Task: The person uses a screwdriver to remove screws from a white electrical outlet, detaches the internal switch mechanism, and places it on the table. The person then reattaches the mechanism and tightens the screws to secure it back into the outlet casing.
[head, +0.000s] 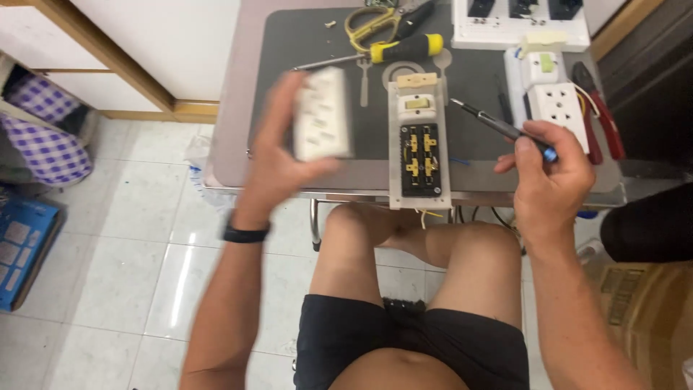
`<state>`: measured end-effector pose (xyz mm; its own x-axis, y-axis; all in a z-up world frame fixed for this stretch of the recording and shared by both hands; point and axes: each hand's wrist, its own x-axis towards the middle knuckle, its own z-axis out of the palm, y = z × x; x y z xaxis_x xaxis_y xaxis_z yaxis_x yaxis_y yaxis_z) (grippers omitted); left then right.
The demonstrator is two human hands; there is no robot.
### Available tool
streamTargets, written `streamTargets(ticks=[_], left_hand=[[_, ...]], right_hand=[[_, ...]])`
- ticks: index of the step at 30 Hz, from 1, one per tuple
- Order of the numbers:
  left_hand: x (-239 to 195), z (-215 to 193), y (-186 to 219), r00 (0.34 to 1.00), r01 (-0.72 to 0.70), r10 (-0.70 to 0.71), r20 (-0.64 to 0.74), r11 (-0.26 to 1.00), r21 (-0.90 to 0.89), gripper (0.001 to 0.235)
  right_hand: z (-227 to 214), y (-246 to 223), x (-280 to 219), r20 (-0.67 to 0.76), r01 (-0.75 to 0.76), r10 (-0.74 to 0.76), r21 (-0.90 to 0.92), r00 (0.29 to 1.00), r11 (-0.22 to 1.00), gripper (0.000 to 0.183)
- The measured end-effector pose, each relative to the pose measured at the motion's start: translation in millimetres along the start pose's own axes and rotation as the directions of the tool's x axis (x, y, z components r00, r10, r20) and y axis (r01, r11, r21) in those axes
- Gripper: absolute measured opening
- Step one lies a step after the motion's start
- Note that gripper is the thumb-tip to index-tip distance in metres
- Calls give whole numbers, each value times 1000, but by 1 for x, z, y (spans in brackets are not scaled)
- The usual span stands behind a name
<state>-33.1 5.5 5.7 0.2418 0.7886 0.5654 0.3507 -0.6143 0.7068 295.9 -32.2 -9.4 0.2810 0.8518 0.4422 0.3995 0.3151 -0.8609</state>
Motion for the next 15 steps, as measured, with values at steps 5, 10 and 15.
streamTargets(ticks=[5,10,15], left_hand=[[9,-80,-37,986,161,-159,-51,986,37,86],[19,-109,-77,898,438,-437,-54,871,224,82],[50,-95,-107,904,259,-338,260,920,293,82]], right_hand=[[17,19,-9,-80,-136,141,69,987,988,16],[23,24,-10,-133,-202,214,105,968,974,13],[23,25,-9,-128,-239,250,95,960,966,15]])
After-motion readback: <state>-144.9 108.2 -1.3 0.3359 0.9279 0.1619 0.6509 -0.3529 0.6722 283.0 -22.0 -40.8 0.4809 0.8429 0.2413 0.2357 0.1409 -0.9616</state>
